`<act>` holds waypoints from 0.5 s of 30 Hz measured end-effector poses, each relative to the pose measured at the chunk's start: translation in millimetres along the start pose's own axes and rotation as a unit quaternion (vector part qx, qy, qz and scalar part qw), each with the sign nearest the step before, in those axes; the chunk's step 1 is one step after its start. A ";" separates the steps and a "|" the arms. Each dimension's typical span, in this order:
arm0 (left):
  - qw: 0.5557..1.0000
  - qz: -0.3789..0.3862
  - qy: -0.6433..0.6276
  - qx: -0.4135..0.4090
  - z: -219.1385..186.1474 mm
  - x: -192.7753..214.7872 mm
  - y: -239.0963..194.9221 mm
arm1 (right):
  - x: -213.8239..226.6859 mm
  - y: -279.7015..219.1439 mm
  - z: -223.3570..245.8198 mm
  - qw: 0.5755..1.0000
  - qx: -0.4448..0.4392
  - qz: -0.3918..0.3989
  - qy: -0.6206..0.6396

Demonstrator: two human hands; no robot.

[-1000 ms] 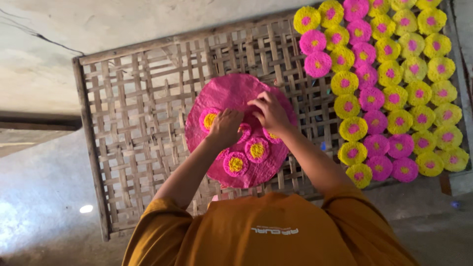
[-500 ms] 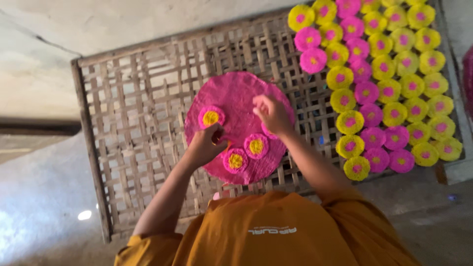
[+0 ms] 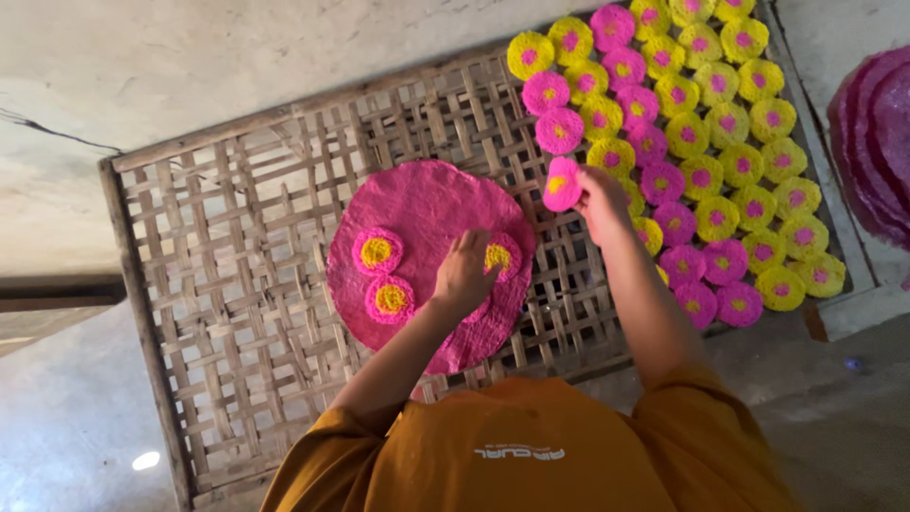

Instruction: The person arranges small yellow and pink circular decorative items onto a pink circular base placed on a woven mat. They repeatedly pick up the items and place them in rows on the mat, then transfer them to the base, continuing the process throughout the clip.

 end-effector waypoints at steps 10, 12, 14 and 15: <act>0.992 0.070 0.039 0.093 13.0 -35.4 12.0 | -44.7 -11.1 40.8 0.723 0.419 -0.011 -0.549; 0.992 0.070 0.047 0.098 15.2 -37.7 17.1 | -56.9 -24.5 50.6 0.693 0.416 -0.022 -0.588; 0.989 0.090 0.052 0.103 17.3 -43.3 21.4 | -68.1 -40.8 58.3 0.668 0.431 -0.037 -0.606; 0.988 0.099 0.054 0.106 18.7 -46.1 22.1 | -71.9 -52.5 59.4 0.658 0.447 -0.046 -0.604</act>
Point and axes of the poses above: each hand's wrist, its own y-axis towards the middle knuckle, its own x-axis out of the back of the hand, z = x × y, the point moved 5 cm from there along y, towards the middle knuckle, and after that the axes turned 11 degrees about y, right-handed, at the moved point
